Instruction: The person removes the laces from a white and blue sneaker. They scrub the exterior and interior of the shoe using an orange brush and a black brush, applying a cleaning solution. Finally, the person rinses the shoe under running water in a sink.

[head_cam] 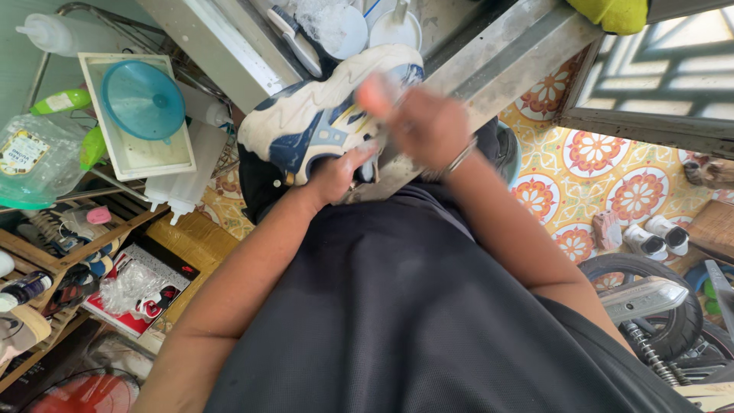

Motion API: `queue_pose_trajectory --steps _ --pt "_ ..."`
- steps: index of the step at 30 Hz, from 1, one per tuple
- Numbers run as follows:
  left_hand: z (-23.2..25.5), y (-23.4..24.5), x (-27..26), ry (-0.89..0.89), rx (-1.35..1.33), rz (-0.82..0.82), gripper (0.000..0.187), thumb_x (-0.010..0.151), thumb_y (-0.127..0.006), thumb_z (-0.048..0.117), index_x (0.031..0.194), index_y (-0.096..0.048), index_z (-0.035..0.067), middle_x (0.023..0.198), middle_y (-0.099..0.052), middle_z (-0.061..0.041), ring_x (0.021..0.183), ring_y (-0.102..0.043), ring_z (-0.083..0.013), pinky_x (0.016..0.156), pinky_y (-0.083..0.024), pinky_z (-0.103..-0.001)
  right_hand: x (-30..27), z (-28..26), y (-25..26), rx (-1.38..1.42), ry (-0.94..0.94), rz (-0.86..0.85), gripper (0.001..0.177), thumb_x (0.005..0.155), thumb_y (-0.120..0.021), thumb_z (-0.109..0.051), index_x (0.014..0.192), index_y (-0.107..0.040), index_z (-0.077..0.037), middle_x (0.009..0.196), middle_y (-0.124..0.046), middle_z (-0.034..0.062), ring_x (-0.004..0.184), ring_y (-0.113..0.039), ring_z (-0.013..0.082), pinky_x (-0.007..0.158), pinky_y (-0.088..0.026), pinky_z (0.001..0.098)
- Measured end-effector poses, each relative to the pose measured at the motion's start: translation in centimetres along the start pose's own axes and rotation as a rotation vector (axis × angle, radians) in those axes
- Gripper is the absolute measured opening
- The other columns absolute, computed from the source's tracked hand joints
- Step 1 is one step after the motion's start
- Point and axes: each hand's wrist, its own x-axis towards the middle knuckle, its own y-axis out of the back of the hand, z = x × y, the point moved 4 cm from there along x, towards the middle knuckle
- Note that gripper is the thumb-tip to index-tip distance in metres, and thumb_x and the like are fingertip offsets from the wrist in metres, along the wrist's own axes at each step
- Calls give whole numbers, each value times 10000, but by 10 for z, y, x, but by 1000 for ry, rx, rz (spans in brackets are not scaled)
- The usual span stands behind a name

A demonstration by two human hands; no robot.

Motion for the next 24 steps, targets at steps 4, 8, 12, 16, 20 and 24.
queue_pose_trajectory --steps 4,8,12,16,20,24 --pt "20 -5 -4 -49 197 33 395 1044 -589 244 1328 -633 -26 1396 -645 -108 1295 -562 -195 1127 -402 -347 6 31 -3 -98 -169 -16 214 941 -772 -106 813 -607 -57 754 -594 122 653 -629 334 571 -491 443" --pt "31 -7 -4 -3 127 10 413 1033 -584 277 1335 -634 -1 1371 -658 -102 1278 -583 -206 1110 -441 -344 0 0 -8 69 18 -49 252 880 -802 -171 762 -592 -96 739 -601 104 674 -656 326 586 -518 440" --pt "32 -8 -5 11 182 28 440 1017 -604 289 1348 -625 0 1403 -642 -117 1313 -560 -221 1122 -414 -345 23 40 3 -189 -227 -51 326 986 -836 -204 774 -619 -85 703 -588 111 612 -633 325 546 -486 430" --pt "36 -5 -7 -203 430 82 540 1029 -615 268 1451 -513 -52 1509 -476 -206 1398 -406 -306 1140 -307 -387 17 8 -9 -36 -74 -124 165 876 -797 -194 829 -660 -115 747 -644 83 670 -672 323 602 -529 422" --pt "22 -6 0 67 364 20 468 1011 -573 356 1337 -663 34 1403 -665 -114 1334 -574 -240 1131 -403 -348 47 42 12 -112 -199 -213 259 1021 -857 -234 883 -683 -100 767 -640 108 681 -667 318 606 -515 426" --pt "33 -10 0 33 333 37 494 1003 -585 373 1362 -618 34 1400 -646 -120 1318 -565 -251 1121 -396 -357 47 10 -5 -13 -26 -285 187 850 -853 -210 888 -711 -93 758 -685 88 670 -675 325 598 -527 438"
